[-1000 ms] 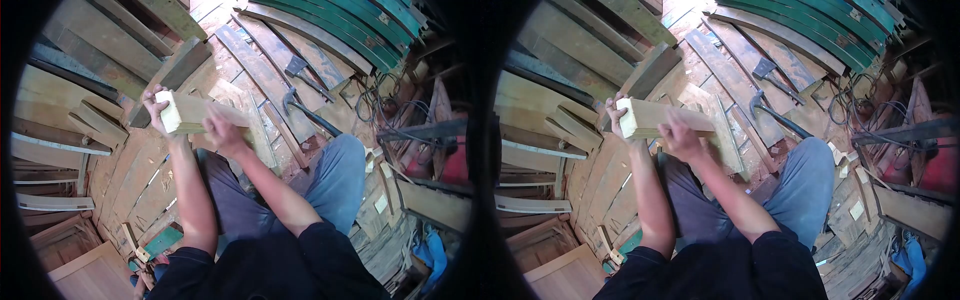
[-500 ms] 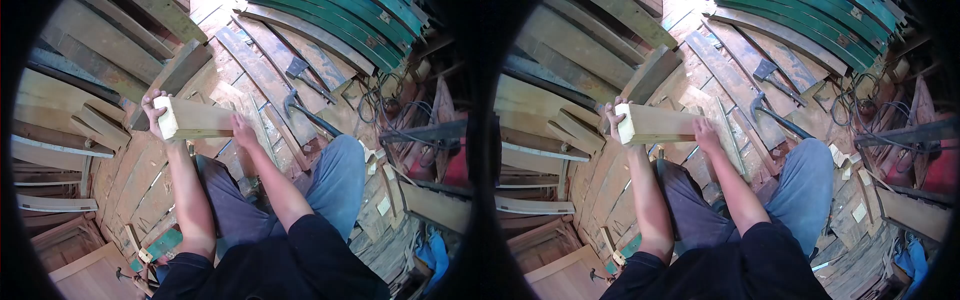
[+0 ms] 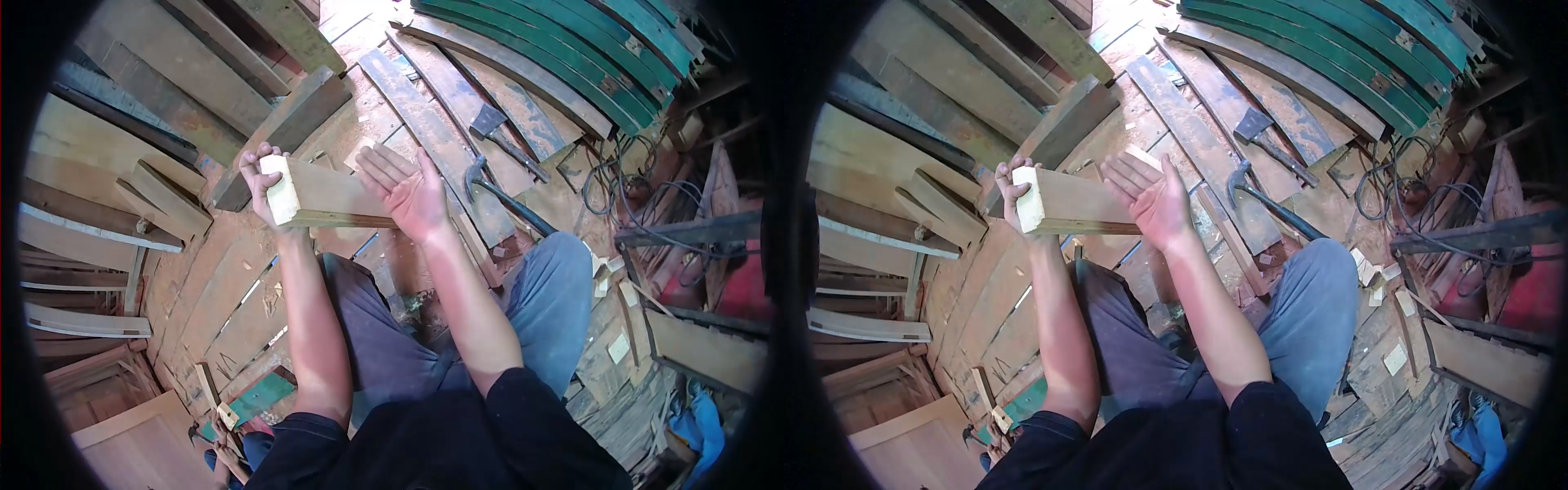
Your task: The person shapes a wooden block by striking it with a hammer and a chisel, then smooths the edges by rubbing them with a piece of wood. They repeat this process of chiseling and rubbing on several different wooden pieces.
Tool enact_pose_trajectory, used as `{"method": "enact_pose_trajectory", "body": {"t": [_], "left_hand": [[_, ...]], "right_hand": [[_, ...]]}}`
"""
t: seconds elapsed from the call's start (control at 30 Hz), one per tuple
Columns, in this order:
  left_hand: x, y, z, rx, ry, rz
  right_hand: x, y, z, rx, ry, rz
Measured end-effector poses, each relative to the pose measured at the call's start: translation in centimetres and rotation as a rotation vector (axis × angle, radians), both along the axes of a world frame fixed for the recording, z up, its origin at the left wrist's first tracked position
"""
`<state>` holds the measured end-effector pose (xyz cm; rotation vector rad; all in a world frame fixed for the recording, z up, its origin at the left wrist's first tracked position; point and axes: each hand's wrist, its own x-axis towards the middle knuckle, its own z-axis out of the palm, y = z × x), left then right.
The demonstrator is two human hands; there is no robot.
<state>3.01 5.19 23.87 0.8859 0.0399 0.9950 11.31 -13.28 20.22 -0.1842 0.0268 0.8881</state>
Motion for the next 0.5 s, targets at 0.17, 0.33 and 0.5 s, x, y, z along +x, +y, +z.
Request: {"method": "enact_pose_trajectory", "body": {"t": [0.17,0.33,0.5], "left_hand": [[0.0,0.0,0.0,0.009,0.002,-0.014],[0.2,-0.6,0.2,0.013,0.014,-0.006],[0.5,-0.9,0.4,0.037,0.021,0.003]], "right_hand": [[-0.4,-0.5,-5.6,-0.388,-0.028,-0.157],[-2.3,-1.1,-12.2,-1.092,-0.666,-0.078],[-7.2,1.5,-11.2,-1.235,-1.235,-0.239]]}}
